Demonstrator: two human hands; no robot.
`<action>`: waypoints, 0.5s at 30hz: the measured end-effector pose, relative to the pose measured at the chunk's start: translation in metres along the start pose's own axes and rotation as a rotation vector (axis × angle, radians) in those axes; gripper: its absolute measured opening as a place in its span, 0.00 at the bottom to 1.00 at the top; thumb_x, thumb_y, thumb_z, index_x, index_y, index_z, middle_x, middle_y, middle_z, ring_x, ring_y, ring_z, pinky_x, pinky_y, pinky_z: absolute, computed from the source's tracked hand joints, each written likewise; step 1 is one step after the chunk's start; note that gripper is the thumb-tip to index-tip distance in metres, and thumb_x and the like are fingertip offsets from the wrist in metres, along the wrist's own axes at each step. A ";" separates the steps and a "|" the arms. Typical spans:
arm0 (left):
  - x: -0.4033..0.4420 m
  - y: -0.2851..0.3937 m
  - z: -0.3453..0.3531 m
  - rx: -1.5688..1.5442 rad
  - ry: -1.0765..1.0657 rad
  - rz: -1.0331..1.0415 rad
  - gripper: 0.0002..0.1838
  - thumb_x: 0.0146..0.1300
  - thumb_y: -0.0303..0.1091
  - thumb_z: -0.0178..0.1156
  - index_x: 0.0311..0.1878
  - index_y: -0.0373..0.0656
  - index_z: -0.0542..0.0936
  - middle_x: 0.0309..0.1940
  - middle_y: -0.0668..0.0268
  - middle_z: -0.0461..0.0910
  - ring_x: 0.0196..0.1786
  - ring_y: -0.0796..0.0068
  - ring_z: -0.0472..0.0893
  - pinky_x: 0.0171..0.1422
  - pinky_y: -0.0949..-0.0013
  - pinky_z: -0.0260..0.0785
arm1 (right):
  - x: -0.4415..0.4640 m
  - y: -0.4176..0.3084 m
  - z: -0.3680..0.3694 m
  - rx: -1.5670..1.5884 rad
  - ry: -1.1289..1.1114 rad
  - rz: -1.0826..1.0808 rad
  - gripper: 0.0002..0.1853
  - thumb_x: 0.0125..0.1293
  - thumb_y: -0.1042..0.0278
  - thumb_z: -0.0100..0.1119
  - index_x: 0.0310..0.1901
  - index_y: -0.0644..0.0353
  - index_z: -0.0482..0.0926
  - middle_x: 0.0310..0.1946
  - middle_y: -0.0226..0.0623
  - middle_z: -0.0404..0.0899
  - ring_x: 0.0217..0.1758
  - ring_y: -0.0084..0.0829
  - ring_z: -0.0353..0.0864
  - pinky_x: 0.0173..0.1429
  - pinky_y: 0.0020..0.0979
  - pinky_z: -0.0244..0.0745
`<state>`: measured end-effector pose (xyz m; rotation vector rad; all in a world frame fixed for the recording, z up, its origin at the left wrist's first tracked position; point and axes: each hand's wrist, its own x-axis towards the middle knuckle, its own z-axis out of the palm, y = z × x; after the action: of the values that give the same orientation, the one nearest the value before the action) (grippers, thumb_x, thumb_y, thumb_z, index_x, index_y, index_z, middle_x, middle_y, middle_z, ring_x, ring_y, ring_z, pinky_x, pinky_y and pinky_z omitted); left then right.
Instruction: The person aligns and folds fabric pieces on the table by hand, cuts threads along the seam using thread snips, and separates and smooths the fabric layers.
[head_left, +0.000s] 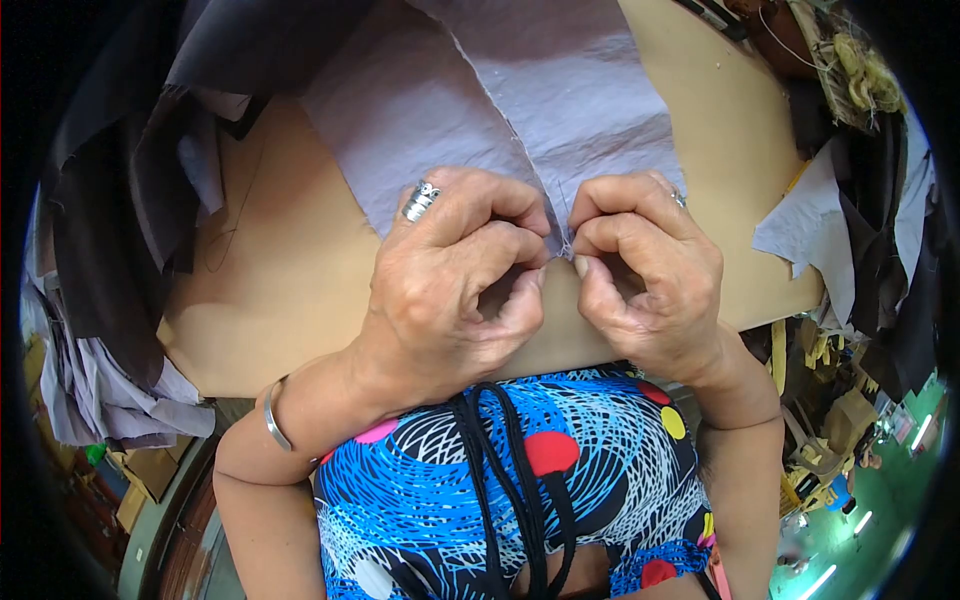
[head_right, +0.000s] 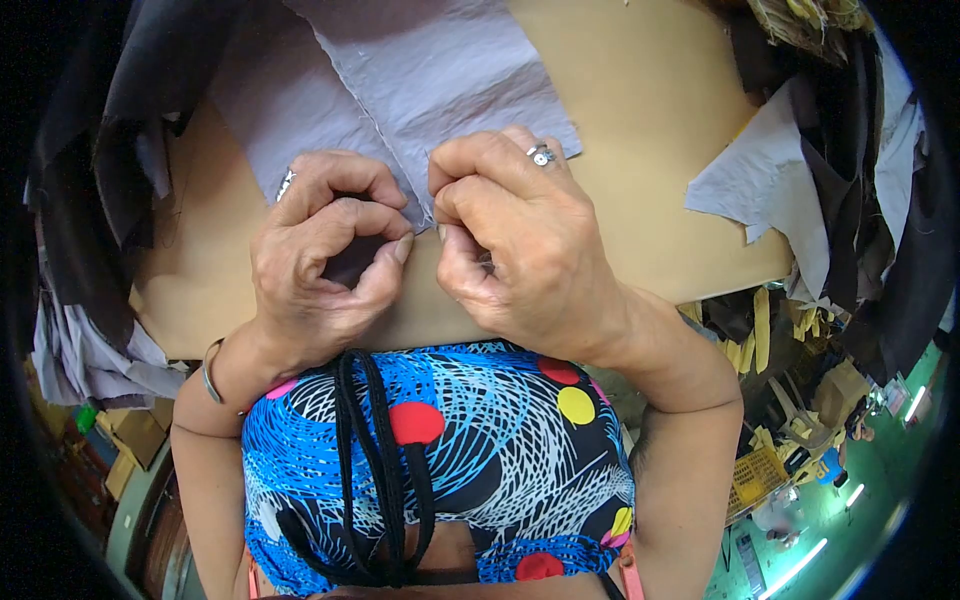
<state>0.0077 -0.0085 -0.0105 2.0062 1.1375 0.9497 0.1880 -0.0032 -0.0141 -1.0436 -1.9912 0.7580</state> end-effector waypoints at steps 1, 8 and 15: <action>0.000 0.000 0.000 -0.011 0.004 -0.005 0.09 0.40 0.17 0.65 0.29 0.38 0.80 0.35 0.62 0.78 0.40 0.66 0.77 0.43 0.68 0.69 | 0.000 0.000 0.000 -0.003 -0.002 -0.004 0.11 0.38 0.86 0.59 0.26 0.64 0.72 0.33 0.39 0.75 0.32 0.38 0.73 0.37 0.33 0.68; 0.001 0.002 0.000 0.028 -0.007 -0.012 0.10 0.41 0.20 0.67 0.30 0.39 0.81 0.36 0.62 0.77 0.39 0.67 0.76 0.42 0.69 0.68 | 0.001 -0.002 -0.004 -0.017 -0.039 -0.012 0.10 0.41 0.86 0.59 0.28 0.65 0.74 0.34 0.39 0.76 0.33 0.34 0.74 0.37 0.30 0.71; 0.003 0.002 0.001 0.052 0.000 0.001 0.09 0.41 0.20 0.66 0.29 0.39 0.80 0.34 0.62 0.77 0.37 0.67 0.76 0.42 0.68 0.68 | 0.002 -0.003 -0.003 -0.026 -0.052 -0.029 0.10 0.41 0.87 0.59 0.28 0.65 0.75 0.34 0.39 0.76 0.33 0.35 0.75 0.38 0.31 0.71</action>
<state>0.0104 -0.0072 -0.0086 2.0485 1.1724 0.9294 0.1886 -0.0027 -0.0090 -1.0175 -2.0612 0.7521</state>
